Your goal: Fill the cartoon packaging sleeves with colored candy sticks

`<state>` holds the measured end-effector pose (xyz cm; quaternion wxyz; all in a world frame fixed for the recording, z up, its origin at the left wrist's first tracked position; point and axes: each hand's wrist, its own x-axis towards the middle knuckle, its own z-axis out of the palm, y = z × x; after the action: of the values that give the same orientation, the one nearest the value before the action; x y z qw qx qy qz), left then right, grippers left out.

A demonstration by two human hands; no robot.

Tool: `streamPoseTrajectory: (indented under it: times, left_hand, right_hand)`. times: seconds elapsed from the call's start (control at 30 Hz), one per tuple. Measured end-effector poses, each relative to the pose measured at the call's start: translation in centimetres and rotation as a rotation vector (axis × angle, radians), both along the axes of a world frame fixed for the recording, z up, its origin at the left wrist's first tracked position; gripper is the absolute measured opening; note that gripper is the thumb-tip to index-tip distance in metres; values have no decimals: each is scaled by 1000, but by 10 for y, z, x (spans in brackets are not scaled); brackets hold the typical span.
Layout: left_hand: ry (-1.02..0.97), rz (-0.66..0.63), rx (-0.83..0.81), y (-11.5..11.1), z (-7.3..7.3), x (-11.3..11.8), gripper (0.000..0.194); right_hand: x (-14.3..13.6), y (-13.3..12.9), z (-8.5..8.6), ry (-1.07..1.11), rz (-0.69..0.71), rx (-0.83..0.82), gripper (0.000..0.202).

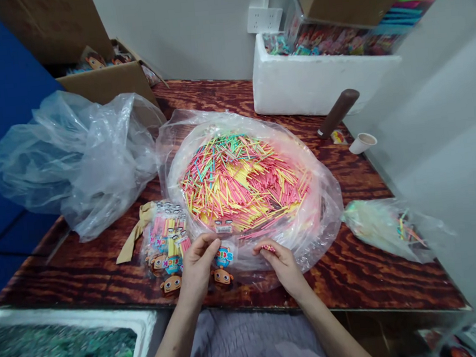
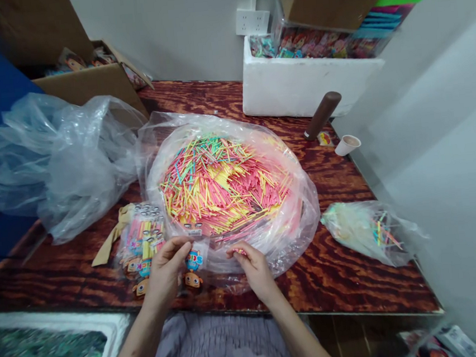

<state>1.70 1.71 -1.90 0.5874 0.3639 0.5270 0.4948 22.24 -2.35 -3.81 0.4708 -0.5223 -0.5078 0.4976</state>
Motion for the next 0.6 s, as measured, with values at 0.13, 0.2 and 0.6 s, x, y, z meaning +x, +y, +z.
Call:
streamPoseTrajectory:
  times: [0.13, 0.2, 0.6]
  left_hand:
    - [4, 26, 47, -1, -4, 1, 23]
    - [28, -11, 55, -2, -5, 3, 25]
    - [197, -135, 81, -13, -6, 7, 23]
  right_hand:
    - [0, 1, 2, -6, -5, 2, 15]
    - [0, 1, 4, -12, -2, 0, 16]
    - [-6, 39, 35, 515, -206, -75, 13]
